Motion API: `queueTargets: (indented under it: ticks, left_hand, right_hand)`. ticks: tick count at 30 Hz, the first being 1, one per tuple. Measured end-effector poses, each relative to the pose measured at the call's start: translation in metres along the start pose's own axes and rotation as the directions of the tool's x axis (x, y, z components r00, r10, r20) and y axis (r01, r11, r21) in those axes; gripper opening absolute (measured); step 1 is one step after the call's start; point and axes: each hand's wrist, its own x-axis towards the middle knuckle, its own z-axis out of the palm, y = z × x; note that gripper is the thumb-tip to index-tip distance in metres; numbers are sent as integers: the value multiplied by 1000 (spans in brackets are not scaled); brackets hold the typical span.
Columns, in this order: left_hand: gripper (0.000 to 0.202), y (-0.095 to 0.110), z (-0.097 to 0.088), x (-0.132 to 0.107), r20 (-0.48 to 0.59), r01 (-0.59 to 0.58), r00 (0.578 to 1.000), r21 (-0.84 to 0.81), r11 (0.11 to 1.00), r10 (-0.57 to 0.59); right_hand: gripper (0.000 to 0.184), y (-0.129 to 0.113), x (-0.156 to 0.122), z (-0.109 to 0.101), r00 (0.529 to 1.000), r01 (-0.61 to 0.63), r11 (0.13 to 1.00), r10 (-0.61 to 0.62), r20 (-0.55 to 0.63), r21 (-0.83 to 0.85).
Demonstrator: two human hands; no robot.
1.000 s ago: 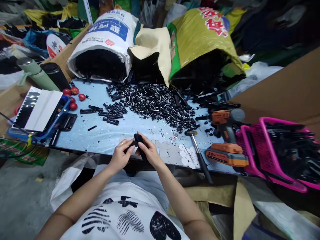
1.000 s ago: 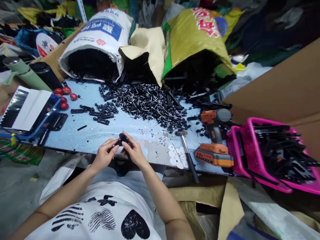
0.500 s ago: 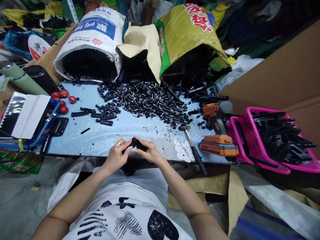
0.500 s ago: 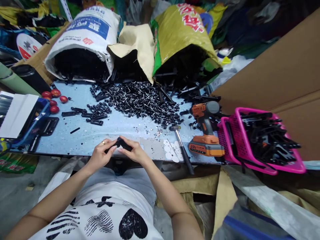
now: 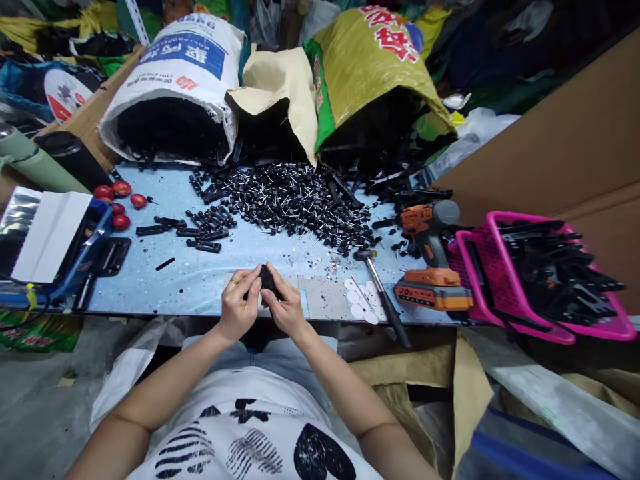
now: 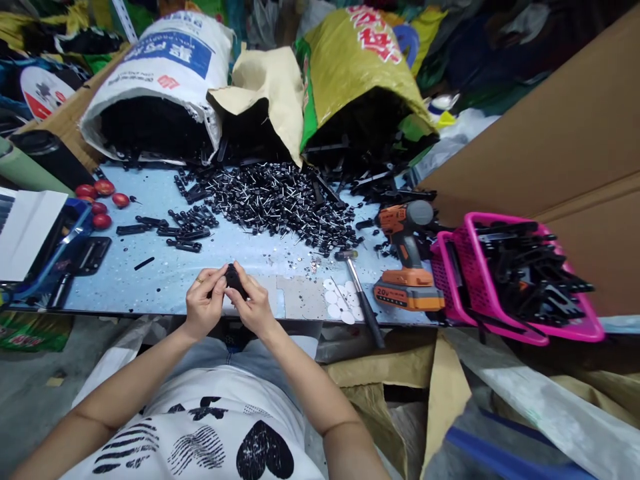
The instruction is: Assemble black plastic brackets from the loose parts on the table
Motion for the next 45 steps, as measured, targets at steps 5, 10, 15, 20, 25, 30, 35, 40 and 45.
queueTargets:
  ticks: [5,10,15,20,25,30,35,40,45]
  left_hand:
    - [28,-9,-10,13,144,-89,985,-57,994,96]
    - [28,-18,-13,22,174,-72,981,-78,994,85]
    - [30,-26,2,6,133,198,974,-116,973,-182]
    - [45,-45,10,-27,142,531,837,22,847,-528]
    - [43,-57,-3,-25,491,-94,864,372,923,-110]
    - [43,-60,4,-6,775,-466,629,314,827,60]
    - [38,-57,4,-3,720,-449,694,461,765,-27]
    - [37,-52,-3,-2,690,-435,719,538,722,-81]
    - [37,-52,-7,-2,680,-377,719,552,743,-140]
  right_hand:
    - [59,-4,-2,3,997,41,995,-46,-61,-86]
    - [58,4,2,3,996,58,995,-63,-56,-85]
    - [54,10,13,0,997,45,994,-38,65,-102]
    - [48,23,70,-54,946,115,862,58,320,-494]
    - [45,61,164,-145,995,-81,633,94,-27,-770]
    - [40,107,226,-199,909,-417,447,231,-348,-791]
    - [41,142,244,-216,863,-504,497,311,-397,-706]
    - [51,151,245,-222,848,-528,579,310,-430,-622]
    - [44,128,240,-229,824,-529,661,251,-508,-533]
